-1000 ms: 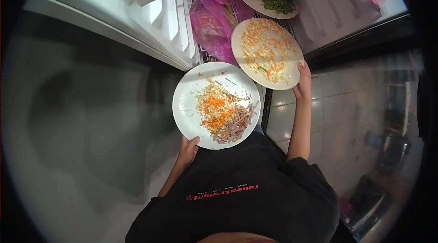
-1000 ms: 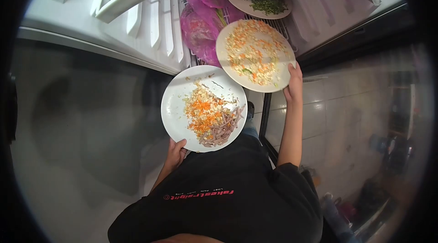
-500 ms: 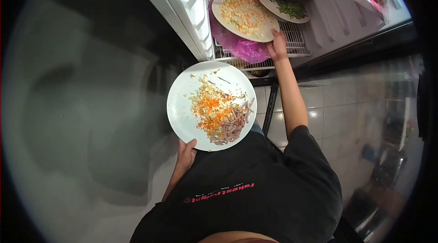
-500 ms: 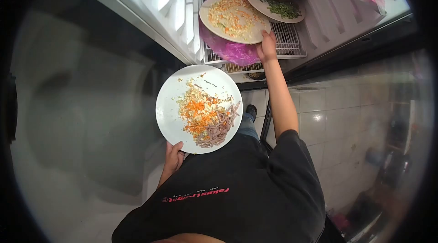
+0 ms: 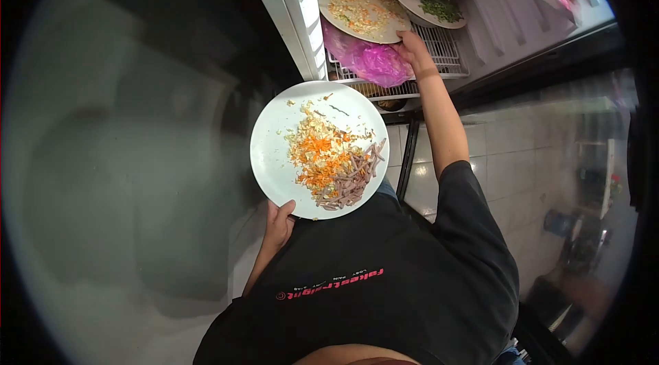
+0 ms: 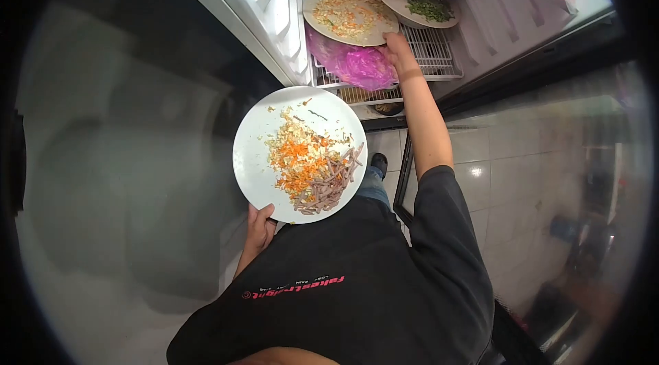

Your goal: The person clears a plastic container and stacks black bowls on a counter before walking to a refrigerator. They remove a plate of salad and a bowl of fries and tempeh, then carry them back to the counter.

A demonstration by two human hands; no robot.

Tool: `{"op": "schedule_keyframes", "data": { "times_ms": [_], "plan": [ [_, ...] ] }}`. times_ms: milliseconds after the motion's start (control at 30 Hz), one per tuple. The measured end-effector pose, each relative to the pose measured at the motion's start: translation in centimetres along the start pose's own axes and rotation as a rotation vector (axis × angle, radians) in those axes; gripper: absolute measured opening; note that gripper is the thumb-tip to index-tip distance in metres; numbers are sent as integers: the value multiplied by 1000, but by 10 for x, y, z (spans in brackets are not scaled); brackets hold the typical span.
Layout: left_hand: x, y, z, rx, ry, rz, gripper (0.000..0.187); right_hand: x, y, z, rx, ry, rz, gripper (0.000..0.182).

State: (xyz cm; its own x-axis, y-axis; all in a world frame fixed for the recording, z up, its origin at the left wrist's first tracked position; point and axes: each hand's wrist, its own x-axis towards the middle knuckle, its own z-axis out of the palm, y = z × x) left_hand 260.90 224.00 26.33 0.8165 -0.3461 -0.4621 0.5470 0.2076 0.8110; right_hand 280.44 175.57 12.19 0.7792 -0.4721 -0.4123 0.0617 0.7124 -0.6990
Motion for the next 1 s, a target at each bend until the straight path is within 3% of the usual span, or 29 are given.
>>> {"op": "schedule_keyframes", "data": {
  "times_ms": [33,133,367,467,533,600,667,733,867,900,1000],
  "plan": [
    [2,0,-2,-4,-10,-5,62,-1,-7,0,-63,54,126,36],
    [6,0,-9,30,-23,-9,66,-7,-23,-4,-232,92,209,36],
    [14,2,-13,49,-50,-23,67,-12,-15,-22,-119,-13,213,23],
    [15,-1,-18,-11,-55,-54,66,-48,-17,0,-281,43,111,26],
    [18,-3,-19,-42,-56,-50,65,-83,-10,7,-569,-142,-144,34],
    [17,-9,-18,-83,-92,-27,65,-148,-12,36,-660,-250,-160,43],
    [14,-3,-18,-80,-87,-71,65,-193,3,23,-591,-420,30,52],
    [11,-3,-16,-118,-62,-107,64,-242,12,36,-641,-482,44,60],
    [21,-16,-32,-169,-111,-77,62,-284,27,25,-518,-331,276,62],
    [24,-24,-38,-181,-141,-84,62,-288,17,25,-443,-430,341,61],
    [29,-32,-44,-177,-196,-86,60,-296,27,34,-424,-351,295,60]
  ]
}}
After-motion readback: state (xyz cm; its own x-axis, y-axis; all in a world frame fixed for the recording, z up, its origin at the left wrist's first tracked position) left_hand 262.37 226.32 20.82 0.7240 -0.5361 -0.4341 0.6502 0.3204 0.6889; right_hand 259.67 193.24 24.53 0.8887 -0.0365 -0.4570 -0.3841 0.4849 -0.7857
